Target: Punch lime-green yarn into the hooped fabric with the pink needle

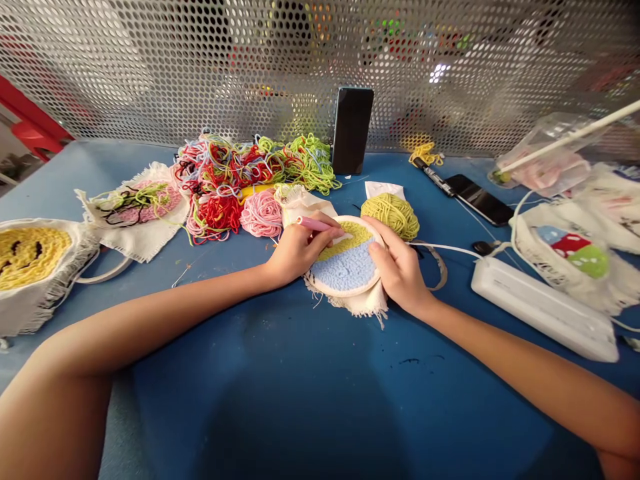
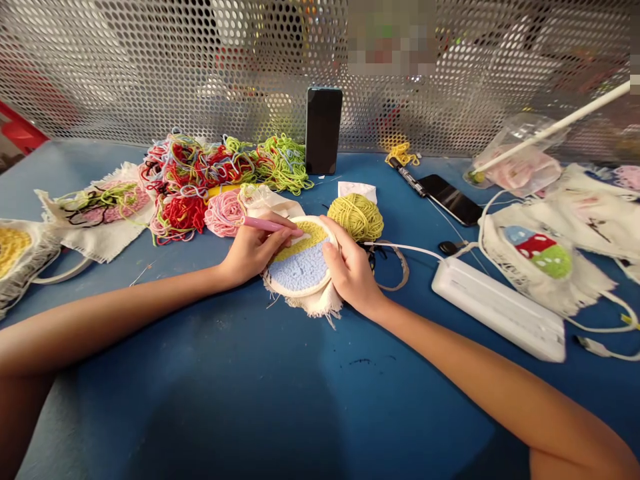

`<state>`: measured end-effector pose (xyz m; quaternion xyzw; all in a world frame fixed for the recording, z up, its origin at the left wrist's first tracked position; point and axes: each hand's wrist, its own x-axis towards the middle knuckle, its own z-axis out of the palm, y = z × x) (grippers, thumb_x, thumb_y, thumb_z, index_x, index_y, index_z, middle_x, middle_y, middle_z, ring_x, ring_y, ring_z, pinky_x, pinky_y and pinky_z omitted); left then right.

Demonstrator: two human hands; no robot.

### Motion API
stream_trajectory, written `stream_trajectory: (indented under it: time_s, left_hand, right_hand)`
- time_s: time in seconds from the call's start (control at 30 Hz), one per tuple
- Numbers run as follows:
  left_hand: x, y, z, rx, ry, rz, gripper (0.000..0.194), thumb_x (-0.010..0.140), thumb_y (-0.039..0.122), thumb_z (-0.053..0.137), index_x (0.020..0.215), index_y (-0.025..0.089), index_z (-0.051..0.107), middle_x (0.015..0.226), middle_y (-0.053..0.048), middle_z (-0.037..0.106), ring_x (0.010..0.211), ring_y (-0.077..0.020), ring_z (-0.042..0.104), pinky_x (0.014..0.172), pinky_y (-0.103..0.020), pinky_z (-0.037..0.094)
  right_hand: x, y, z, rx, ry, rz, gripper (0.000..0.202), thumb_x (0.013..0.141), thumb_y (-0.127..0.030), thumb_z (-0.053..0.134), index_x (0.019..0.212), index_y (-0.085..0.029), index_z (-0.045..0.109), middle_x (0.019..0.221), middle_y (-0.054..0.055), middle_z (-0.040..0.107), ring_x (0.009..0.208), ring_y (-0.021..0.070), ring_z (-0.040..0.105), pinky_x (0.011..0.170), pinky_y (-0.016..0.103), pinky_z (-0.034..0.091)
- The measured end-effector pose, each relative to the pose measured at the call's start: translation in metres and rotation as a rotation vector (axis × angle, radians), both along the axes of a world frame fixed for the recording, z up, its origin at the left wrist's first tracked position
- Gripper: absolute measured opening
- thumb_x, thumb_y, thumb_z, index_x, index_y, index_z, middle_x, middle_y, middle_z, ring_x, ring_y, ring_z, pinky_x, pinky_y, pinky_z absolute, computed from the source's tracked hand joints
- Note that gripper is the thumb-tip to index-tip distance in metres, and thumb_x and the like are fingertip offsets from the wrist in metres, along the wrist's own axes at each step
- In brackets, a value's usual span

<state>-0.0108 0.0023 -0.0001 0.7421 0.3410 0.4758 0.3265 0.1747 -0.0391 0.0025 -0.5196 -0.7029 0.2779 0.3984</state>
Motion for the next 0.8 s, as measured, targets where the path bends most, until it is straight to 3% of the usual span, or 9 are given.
stream_trajectory:
  time_s: [0.2, 0.33, 0.5, 0.6, 0.8]
  left_hand:
    - [-0.003, 0.002, -0.003, -0.162, -0.22, 0.028, 0.029, 0.09, 0.037, 0.044, 0.082, 0.013, 0.058, 0.058, 0.001, 0.053, 0.043, -0.0024, 0.043, 0.038, -0.013, 0.034]
    - [-0.004, 0.001, -0.005, -0.212, -0.335, 0.063, 0.029, 0.089, 0.042, 0.043, 0.082, 0.016, 0.053, 0.052, 0.005, 0.047, 0.037, -0.0021, 0.04, 0.034, -0.013, 0.033]
    - [-0.004, 0.001, -0.006, -0.183, -0.406, 0.048, 0.025, 0.087, 0.043, 0.046, 0.085, 0.018, 0.047, 0.052, 0.007, 0.045, 0.036, -0.0031, 0.04, 0.032, -0.014, 0.032]
    - [-0.004, 0.001, -0.006, -0.174, -0.395, 0.048, 0.026, 0.088, 0.043, 0.045, 0.086, 0.018, 0.048, 0.052, 0.007, 0.045, 0.036, -0.0032, 0.04, 0.032, -0.014, 0.033]
    - [-0.005, 0.003, -0.008, -0.182, -0.313, 0.055, 0.027, 0.089, 0.041, 0.043, 0.083, 0.016, 0.052, 0.053, 0.005, 0.047, 0.039, -0.0023, 0.041, 0.036, -0.013, 0.034]
  right_hand:
    - [0.0, 0.007, -0.006, -0.022, 0.042, -0.049, 0.043, 0.088, -0.034, 0.04, 0.128, -0.019, 0.049, 0.097, 0.007, 0.065, 0.059, 0.0151, 0.052, 0.059, 0.035, 0.05]
    - [0.001, 0.01, -0.008, -0.027, 0.08, -0.041, 0.041, 0.088, -0.032, 0.041, 0.125, -0.019, 0.051, 0.118, 0.008, 0.059, 0.08, 0.0189, 0.059, 0.072, 0.037, 0.051]
    - [0.002, 0.011, -0.008, -0.036, 0.106, -0.027, 0.04, 0.088, -0.031, 0.041, 0.125, -0.019, 0.052, 0.126, 0.007, 0.055, 0.105, 0.0229, 0.054, 0.087, 0.039, 0.047]
    - [0.002, 0.011, -0.008, -0.035, 0.108, -0.028, 0.04, 0.087, -0.031, 0.041, 0.124, -0.019, 0.053, 0.125, 0.006, 0.056, 0.1, 0.0221, 0.056, 0.083, 0.038, 0.048]
    - [0.001, 0.011, -0.007, -0.055, 0.068, -0.048, 0.042, 0.087, -0.032, 0.041, 0.126, -0.019, 0.051, 0.112, 0.007, 0.061, 0.064, 0.0148, 0.053, 0.058, 0.032, 0.047]
